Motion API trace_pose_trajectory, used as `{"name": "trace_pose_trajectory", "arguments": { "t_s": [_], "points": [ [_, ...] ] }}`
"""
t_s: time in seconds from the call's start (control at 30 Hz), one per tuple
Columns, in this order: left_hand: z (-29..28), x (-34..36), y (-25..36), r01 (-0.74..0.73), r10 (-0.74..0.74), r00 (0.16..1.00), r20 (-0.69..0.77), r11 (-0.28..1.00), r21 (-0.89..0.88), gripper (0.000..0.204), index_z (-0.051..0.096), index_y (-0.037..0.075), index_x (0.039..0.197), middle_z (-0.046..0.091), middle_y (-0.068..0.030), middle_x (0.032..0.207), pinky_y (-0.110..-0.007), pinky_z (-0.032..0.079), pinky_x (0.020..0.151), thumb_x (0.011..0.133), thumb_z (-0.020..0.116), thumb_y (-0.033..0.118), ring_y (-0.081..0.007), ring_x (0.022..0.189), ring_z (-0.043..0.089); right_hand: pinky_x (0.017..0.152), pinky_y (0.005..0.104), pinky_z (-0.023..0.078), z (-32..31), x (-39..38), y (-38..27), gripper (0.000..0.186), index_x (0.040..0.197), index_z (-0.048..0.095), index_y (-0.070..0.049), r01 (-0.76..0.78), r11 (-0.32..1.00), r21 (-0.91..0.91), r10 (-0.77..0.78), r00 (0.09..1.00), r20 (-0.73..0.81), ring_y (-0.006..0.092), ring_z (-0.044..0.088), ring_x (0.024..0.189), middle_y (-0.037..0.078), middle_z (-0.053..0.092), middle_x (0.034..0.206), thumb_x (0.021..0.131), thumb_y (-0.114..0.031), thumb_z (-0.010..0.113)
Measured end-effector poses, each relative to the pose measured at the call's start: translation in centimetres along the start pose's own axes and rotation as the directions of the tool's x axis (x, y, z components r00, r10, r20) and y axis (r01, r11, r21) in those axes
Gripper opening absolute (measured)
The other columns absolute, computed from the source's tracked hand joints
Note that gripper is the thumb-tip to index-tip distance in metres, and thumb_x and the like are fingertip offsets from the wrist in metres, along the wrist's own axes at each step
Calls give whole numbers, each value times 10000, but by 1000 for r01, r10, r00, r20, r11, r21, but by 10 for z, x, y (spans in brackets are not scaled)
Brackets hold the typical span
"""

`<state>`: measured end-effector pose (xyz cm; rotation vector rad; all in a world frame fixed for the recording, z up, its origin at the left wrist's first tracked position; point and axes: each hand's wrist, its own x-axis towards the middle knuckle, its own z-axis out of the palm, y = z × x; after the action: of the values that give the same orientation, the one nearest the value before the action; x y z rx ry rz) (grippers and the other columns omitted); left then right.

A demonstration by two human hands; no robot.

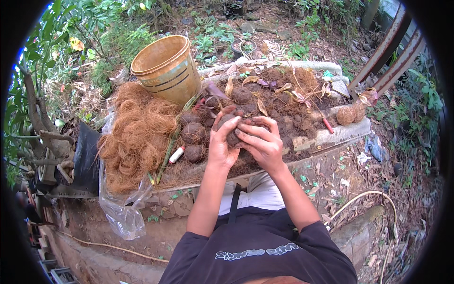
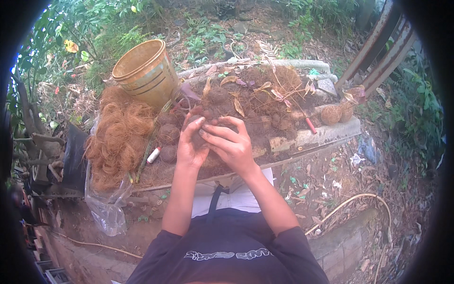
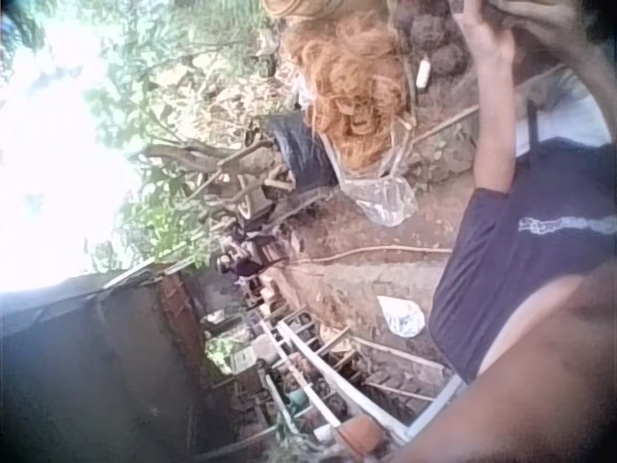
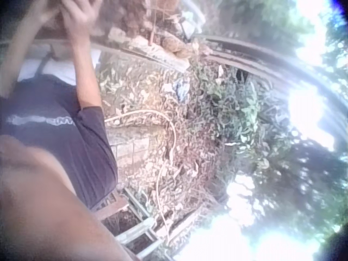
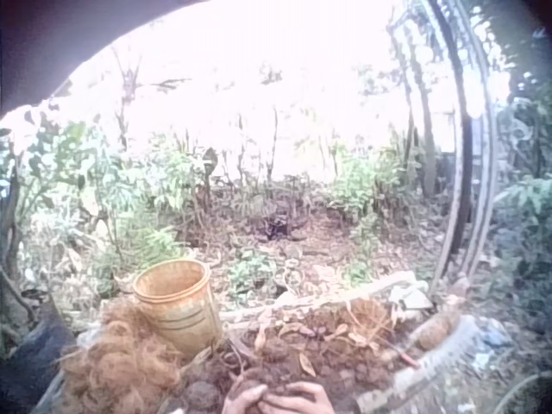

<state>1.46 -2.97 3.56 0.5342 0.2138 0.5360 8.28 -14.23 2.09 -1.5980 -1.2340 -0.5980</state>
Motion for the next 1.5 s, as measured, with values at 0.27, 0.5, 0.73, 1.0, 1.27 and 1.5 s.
{"name": "trace_pose_trajectory", "arguments": {
  "t_s": [0.27, 0.5, 0.73, 1.0, 1.27, 1.5],
  "points": [
    [-15, 2, -6, 12, -7, 998, -62, 997, 79, 228, 590, 53, 1014, 649, -71, 910, -255, 549, 601, 810, 659, -22, -163, 756, 668, 911, 389, 450, 2, -9, -1, 240, 876, 773, -172, -37, 999, -18, 38, 999, 28, 244, 584, 972, -38, 724, 941, 637, -166, 793],
    [-5, -7, -6, 161, -161, 987, -12, 985, 55, 245, 584, 67, 1023, 649, -67, 899, -255, 526, 543, 809, 681, -4, -156, 748, 666, 916, 379, 434, -10, -13, 14, 175, 806, 770, -217, 74, 997, 20, -75, 997, 32, 220, 578, 982, -87, 709, 862, 648, -148, 793],
    [9, -3, 6, 86, -95, 993, 67, 989, 121, 366, 551, 35, 1269, 669, -104, 1019, -315, 559, 776, 978, 563, 257, -180, 882, 674, 896, 413, 496, -12, -9, 14, 492, 1058, 731, -126, -13, 998, -64, 14, 1000, 16, 305, 550, 1070, 17, 665, 1130, 583, -220, 820],
    [6, -3, -6, 132, -122, 982, 143, 989, -65, 240, 566, 55, 1104, 627, -106, 1010, -359, 559, 859, 914, 518, 194, -253, 999, 642, 864, 425, 476, -7, -9, 3, 348, 938, 735, -167, 157, 981, -112, -167, 982, -87, 255, 554, 1026, -45, 669, 1082, 603, -218, 814],
    [-4, 4, -9, 49, -47, 998, 47, 998, -28, 215, 585, 31, 1066, 648, -84, 923, -315, 562, 722, 854, 602, 62, -189, 845, 655, 850, 424, 451, 3, -22, 0, 327, 903, 739, -171, 17, 984, -176, -40, 991, -131, 263, 535, 1017, -9, 653, 1113, 585, -203, 809],
    [6, -10, -16, 7, 12, 990, -137, 990, 143, 208, 582, 68, 1084, 628, -40, 968, -287, 533, 756, 913, 618, 180, -136, 847, 630, 930, 482, 460, -5, -16, -1, 454, 1049, 713, -115, 25, 1000, -5, -25, 1000, -19, 326, 572, 1119, 45, 651, 1166, 615, -215, 801]
  ]
}}
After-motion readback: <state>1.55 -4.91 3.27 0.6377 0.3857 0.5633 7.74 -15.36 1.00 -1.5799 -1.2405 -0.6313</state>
